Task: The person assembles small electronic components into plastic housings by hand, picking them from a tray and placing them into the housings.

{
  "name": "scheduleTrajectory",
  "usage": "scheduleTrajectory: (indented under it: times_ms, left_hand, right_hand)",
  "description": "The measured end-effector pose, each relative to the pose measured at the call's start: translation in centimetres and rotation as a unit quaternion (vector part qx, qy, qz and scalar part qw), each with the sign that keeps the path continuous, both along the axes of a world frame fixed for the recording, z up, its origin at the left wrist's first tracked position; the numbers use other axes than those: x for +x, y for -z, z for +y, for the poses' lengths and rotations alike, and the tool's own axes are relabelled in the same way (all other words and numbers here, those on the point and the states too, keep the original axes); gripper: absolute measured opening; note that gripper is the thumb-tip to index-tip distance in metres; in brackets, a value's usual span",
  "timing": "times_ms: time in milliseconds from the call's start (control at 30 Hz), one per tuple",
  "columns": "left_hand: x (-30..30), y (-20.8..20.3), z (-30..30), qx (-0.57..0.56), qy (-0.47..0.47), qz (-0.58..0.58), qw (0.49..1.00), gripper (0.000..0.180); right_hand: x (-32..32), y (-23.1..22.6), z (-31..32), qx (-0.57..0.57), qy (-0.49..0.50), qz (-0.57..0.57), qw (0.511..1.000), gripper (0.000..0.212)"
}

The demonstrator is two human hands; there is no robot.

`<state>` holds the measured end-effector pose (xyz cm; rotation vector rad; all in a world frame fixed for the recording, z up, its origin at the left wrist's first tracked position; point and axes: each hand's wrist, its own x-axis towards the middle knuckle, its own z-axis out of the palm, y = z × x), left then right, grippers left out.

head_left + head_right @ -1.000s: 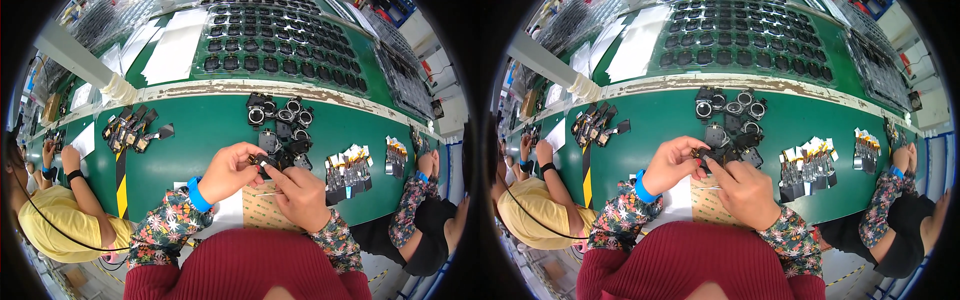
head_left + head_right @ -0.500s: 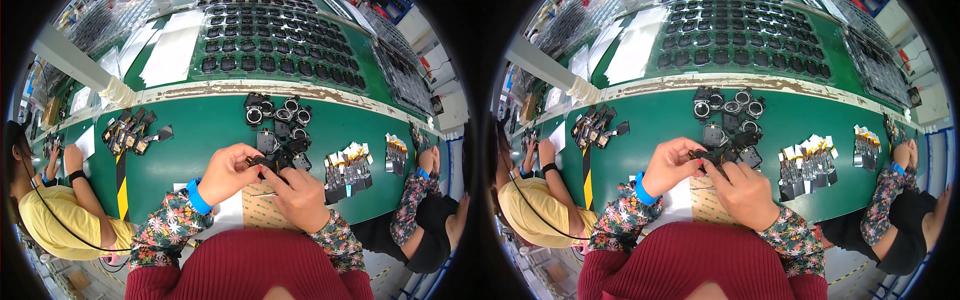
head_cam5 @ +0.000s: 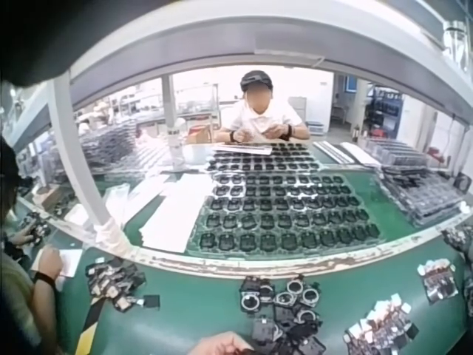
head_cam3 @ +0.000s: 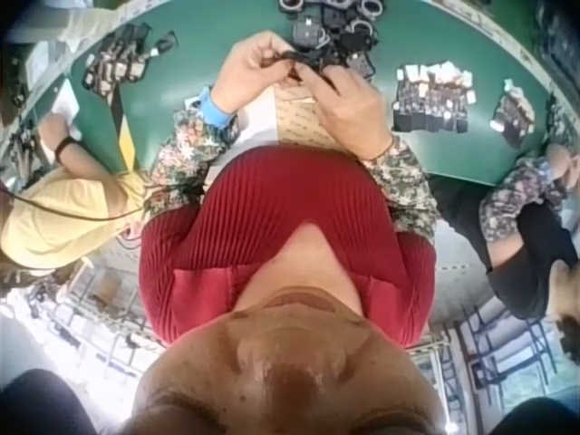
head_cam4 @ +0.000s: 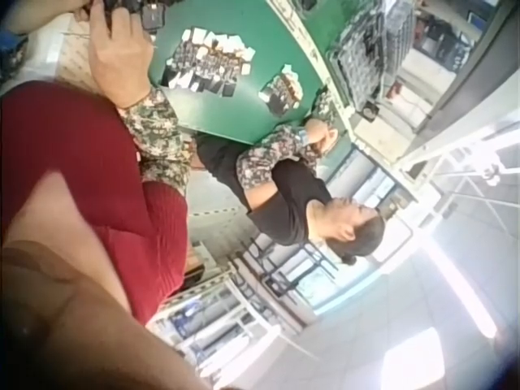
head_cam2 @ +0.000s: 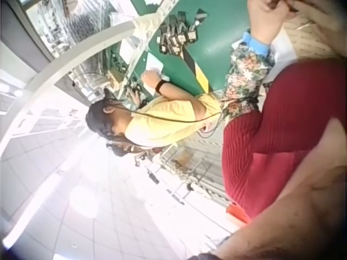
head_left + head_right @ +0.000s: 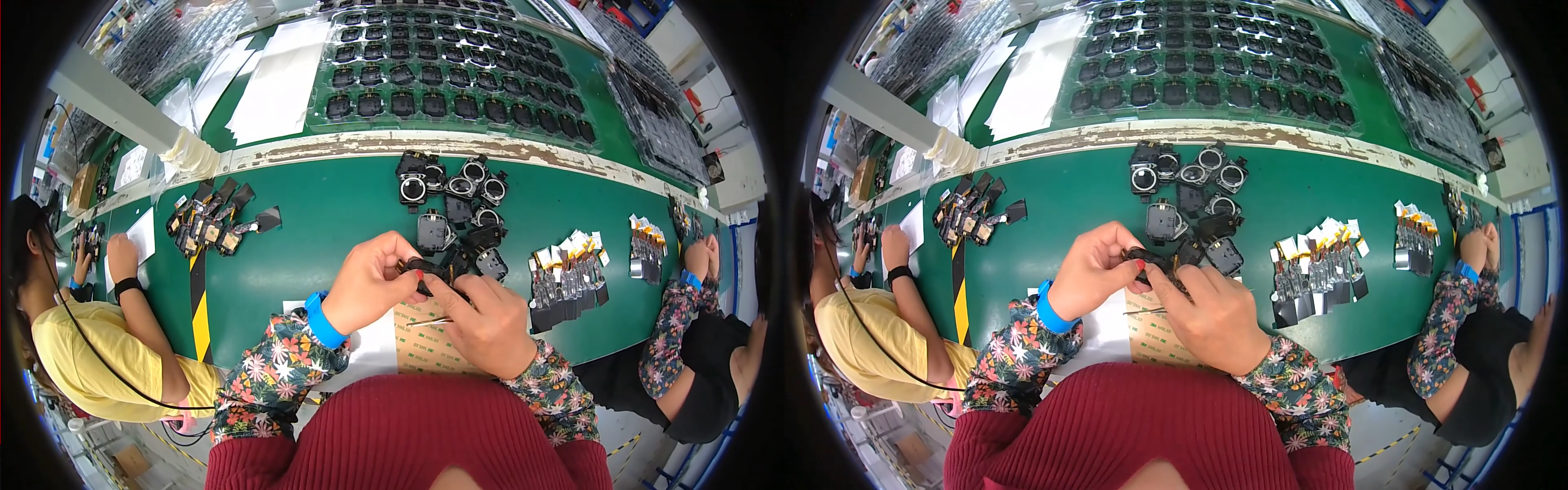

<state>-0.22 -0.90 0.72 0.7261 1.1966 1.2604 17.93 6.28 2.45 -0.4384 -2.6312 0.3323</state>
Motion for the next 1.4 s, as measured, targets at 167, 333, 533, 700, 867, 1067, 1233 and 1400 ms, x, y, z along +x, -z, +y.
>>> scheduleTrajectory:
  times_ms: [167,333,533,700,867,1067,1233,1400]
  left_hand:
    - [0.2,0.0,0.0,0.006,-0.008,-0.021,1.000,0.012]
    - [0.2,-0.1,-0.2,0.018,0.007,0.030,0.999,0.017]
    - [0.0,-0.5,-0.2,0.006,0.028,0.027,0.999,0.025]
    - [-0.1,-0.8,-0.3,0.000,0.032,0.025,0.999,0.026]
    - [0.0,-0.2,-0.3,0.001,0.020,0.040,0.999,0.023]
    - [0.2,0.5,-0.1,0.011,0.009,0.031,0.999,0.014]
    - [0.6,0.3,0.0,-0.034,0.083,-0.047,0.995,0.013]
    - [2.1,1.4,-0.1,-0.005,0.164,-0.027,0.986,0.012]
  right_hand:
    - [0.0,-0.1,0.0,-0.016,-0.003,0.006,1.000,0.060]
    - [0.1,-0.1,0.1,-0.002,0.003,0.004,1.000,0.060]
    - [0.1,-0.1,0.2,0.010,0.005,0.006,1.000,0.060]
    - [0.0,-0.1,0.3,0.009,-0.002,0.003,1.000,0.061]
    - [0.0,-0.3,0.0,0.021,0.004,-0.016,1.000,0.060]
    - [-0.1,-0.3,0.1,0.002,0.009,0.012,1.000,0.053]
    - [0.9,-2.1,0.8,-0.250,0.047,0.092,0.963,0.038]
    - [3.6,-2.1,2.8,-0.327,0.047,-0.022,0.944,0.016]
